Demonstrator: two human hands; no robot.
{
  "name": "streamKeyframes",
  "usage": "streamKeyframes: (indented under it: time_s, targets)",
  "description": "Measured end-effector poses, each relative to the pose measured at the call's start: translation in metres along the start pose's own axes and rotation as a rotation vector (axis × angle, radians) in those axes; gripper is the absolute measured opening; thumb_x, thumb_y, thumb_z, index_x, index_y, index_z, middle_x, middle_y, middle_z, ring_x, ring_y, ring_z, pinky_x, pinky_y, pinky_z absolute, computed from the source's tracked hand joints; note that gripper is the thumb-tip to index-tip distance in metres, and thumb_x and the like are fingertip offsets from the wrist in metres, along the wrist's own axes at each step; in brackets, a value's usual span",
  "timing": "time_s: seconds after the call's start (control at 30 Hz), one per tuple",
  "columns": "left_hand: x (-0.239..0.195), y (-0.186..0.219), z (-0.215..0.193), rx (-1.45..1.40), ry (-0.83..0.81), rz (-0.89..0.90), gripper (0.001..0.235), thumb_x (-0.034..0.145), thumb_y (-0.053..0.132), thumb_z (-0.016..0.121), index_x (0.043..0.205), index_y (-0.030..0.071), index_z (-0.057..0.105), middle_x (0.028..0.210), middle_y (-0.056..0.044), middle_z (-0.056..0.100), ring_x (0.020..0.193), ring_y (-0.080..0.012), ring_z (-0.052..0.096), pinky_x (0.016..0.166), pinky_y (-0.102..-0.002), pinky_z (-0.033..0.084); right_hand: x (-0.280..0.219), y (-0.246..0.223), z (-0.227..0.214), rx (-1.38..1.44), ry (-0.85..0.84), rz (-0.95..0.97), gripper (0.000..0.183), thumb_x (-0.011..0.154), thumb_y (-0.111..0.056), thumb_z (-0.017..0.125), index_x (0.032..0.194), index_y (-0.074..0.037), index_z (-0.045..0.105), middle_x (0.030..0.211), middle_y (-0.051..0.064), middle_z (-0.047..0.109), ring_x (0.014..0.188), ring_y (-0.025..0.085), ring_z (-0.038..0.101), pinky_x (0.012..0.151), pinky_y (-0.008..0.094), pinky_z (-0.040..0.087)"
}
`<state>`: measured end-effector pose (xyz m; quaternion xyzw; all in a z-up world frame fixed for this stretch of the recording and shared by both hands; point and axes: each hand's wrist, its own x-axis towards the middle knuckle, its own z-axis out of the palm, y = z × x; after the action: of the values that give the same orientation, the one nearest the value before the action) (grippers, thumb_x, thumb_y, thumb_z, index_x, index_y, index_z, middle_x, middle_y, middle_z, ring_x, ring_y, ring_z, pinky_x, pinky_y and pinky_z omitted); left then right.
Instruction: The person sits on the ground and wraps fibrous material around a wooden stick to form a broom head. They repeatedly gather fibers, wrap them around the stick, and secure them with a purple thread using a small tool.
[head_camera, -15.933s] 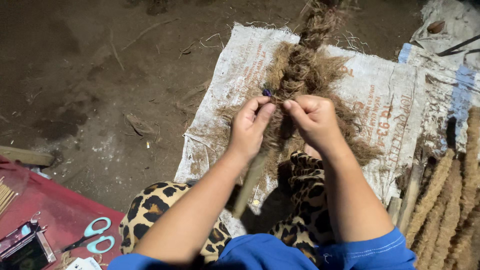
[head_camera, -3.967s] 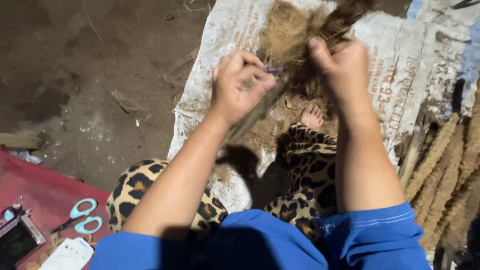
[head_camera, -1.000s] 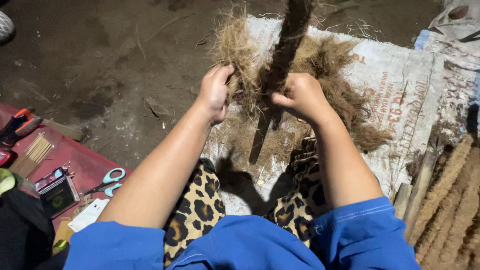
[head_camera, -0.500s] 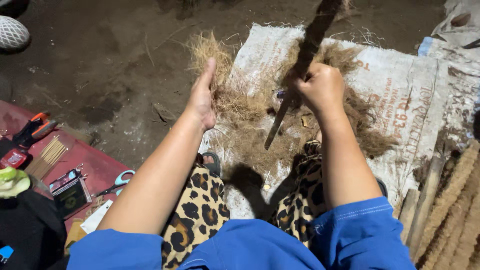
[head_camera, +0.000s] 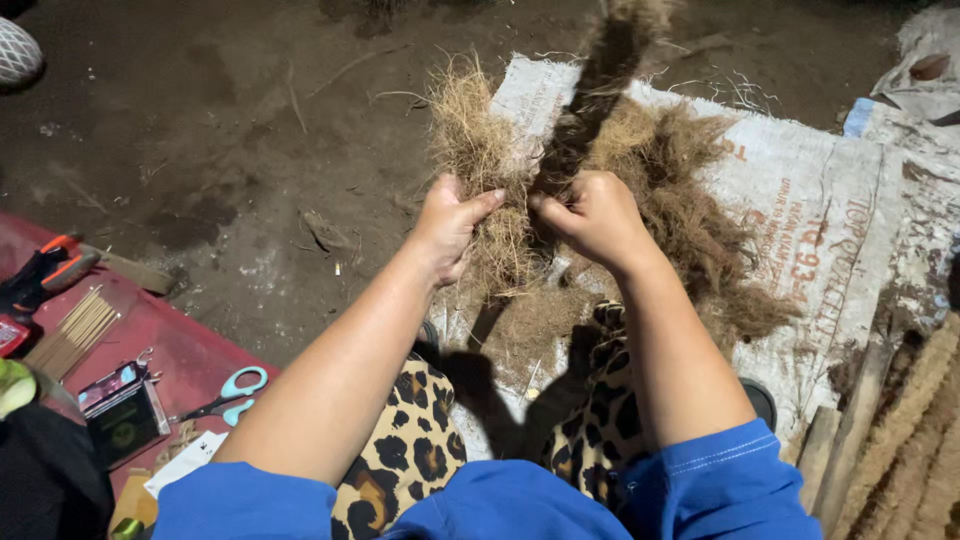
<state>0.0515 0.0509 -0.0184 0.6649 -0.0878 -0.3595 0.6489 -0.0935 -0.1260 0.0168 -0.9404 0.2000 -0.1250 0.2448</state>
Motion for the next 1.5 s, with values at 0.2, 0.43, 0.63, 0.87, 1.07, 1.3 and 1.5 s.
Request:
streamKeyframes:
  time_s: [0.2, 0.43, 0.63, 0.87, 1.07, 1.3, 1.5]
  targets:
    - [-0.006, 0.004, 0.014, -0.315, -0.085, 0.188, 0.088, 0.082, 0.006, 0.073, 0.154, -0.015, 0.027, 0.149, -0.036, 0.052, 0.125, -0.0351, 0.061, 0.105, -0.048, 0.050, 0.002, -0.014, -0.011, 0.232, -0.075, -0.045, 0.038, 0.076, -0.043, 0.086, 0.077, -0.007, 0.074, 0.061, 0.004, 0.062, 0.056, 0.015, 0.057, 0.054, 0.034, 0.045]
    - [-0.010, 0.020, 0.024, -0.328, -0.066, -0.075, 0.089, 0.080, 0.007, 0.074, 0.149, -0.009, 0.020, 0.141, -0.037, 0.048, 0.127, -0.0372, 0.054, 0.104, -0.047, 0.046, 0.002, -0.023, -0.022, 0.250, -0.041, 0.032, 0.013, 0.074, -0.013, 0.082, 0.081, -0.003, 0.078, 0.073, 0.006, 0.073, 0.061, 0.013, 0.066, 0.060, 0.032, 0.055]
    - [-0.004, 0.017, 0.036, -0.116, 0.082, 0.171, 0.085, 0.085, 0.016, 0.075, 0.147, -0.017, 0.027, 0.150, -0.035, 0.042, 0.143, -0.0357, 0.043, 0.116, -0.045, 0.037, 0.001, -0.025, -0.028, 0.403, -0.047, 0.039, 0.021, 0.073, -0.007, 0.079, 0.094, -0.005, 0.079, 0.078, 0.005, 0.075, 0.065, 0.010, 0.069, 0.062, 0.028, 0.058]
    - [-0.011, 0.050, 0.019, 0.055, 0.048, 0.061, 0.096, 0.086, 0.043, 0.070, 0.151, -0.011, 0.023, 0.156, -0.030, 0.038, 0.145, -0.0366, 0.043, 0.115, -0.050, 0.039, 0.006, -0.010, -0.036, 0.267, 0.008, 0.162, 0.017, 0.077, -0.010, 0.082, 0.094, -0.006, 0.080, 0.075, 0.006, 0.076, 0.059, 0.011, 0.067, 0.059, 0.029, 0.056]
    - [-0.003, 0.065, -0.022, 0.039, 0.275, 0.139, 0.093, 0.090, 0.039, 0.072, 0.152, -0.008, 0.020, 0.158, -0.028, 0.027, 0.147, -0.0370, 0.032, 0.118, -0.056, 0.031, 0.010, 0.011, -0.044, -0.040, -0.022, 0.369, 0.026, 0.083, -0.028, 0.087, 0.080, -0.005, 0.076, 0.065, 0.007, 0.070, 0.052, 0.013, 0.062, 0.053, 0.034, 0.055]
    - [0.011, 0.054, -0.056, -0.258, 0.524, 0.348, 0.071, 0.088, 0.033, 0.071, 0.140, -0.004, 0.040, 0.143, -0.022, 0.053, 0.137, -0.0300, 0.048, 0.114, -0.052, 0.028, 0.008, 0.010, -0.038, -0.297, 0.078, 0.276, 0.035, 0.075, -0.039, 0.092, 0.075, -0.008, 0.075, 0.057, 0.009, 0.066, 0.051, 0.017, 0.059, 0.055, 0.038, 0.051]
    - [0.035, 0.035, -0.083, -0.142, 0.785, 0.518, 0.057, 0.102, 0.034, 0.070, 0.120, -0.016, 0.051, 0.128, -0.029, 0.067, 0.120, -0.0301, 0.061, 0.116, -0.044, 0.049, 0.008, 0.021, -0.036, -0.365, 0.029, 0.363, 0.045, 0.077, -0.049, 0.091, 0.070, -0.009, 0.072, 0.060, 0.009, 0.066, 0.056, 0.021, 0.062, 0.058, 0.040, 0.052]
